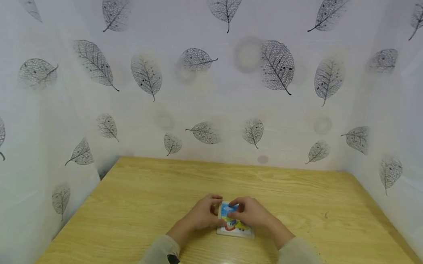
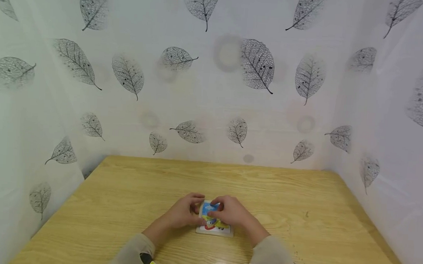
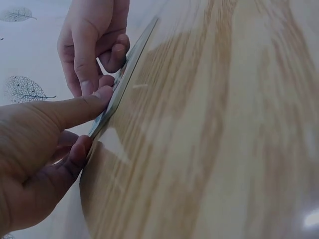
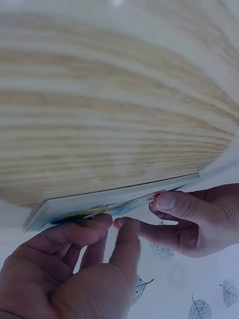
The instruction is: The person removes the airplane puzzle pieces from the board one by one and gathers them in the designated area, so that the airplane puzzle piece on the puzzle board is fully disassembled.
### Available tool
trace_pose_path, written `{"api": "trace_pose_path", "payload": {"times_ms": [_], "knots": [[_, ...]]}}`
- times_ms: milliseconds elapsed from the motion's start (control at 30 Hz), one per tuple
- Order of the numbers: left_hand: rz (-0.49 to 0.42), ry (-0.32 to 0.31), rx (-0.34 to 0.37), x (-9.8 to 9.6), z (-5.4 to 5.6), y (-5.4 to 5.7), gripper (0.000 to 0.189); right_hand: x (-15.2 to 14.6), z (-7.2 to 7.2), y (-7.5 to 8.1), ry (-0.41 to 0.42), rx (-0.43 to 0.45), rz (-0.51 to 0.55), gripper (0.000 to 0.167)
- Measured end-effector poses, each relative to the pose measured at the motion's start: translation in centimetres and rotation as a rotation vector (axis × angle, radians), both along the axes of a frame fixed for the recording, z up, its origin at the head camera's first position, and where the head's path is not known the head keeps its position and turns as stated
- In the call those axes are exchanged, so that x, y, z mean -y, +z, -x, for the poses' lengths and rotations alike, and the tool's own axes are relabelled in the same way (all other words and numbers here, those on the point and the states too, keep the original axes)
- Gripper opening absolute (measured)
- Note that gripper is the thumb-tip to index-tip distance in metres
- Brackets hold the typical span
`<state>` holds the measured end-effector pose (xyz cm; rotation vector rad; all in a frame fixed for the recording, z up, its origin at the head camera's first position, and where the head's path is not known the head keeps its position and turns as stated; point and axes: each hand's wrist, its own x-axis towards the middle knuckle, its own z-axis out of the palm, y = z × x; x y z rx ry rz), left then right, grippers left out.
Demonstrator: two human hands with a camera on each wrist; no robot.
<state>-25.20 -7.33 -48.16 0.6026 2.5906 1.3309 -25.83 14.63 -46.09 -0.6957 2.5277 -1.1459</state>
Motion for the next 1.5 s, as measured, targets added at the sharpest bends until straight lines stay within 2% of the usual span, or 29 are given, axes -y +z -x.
{"api": "trace_pose_path", "payload": {"times_ms": [100,367,500,767,933,1100,1267,1500], "knots": [[0.014,-0.008,0.004,0.1,0.1,-0.1,0.078,0.5,0.0,0.0,-0.032,0.049,0.018,0.035],[-0.009,-0.047,-0.005,0.4,0.3,0.0,0.076,1.1,0.6,0.3,-0.021,0.005,-0.027,0.029],[-0.018,-0.038,0.036,0.4,0.1,-0.1,0.076,1.2,0.8,0.1,-0.013,0.008,-0.017,0.030],[-0.030,-0.025,0.045,0.4,0.2,-0.3,0.075,1.3,1.1,0.1,-0.012,-0.037,-0.017,0.029],[-0.017,-0.015,0.053,0.3,-0.1,-0.1,0.075,1.4,1.0,0.2,-0.024,-0.001,-0.033,0.027],[-0.013,-0.004,0.070,0.3,-0.2,-0.4,0.075,1.7,0.7,0.1,-0.044,0.031,-0.057,0.028],[-0.014,-0.019,0.055,0.4,-0.2,-0.5,0.068,1.8,0.5,0.2,-0.082,0.048,-0.086,0.028],[-0.020,-0.011,0.047,0.5,-0.2,-0.2,0.070,1.8,0.7,0.4,-0.094,0.080,-0.032,0.030]]}}
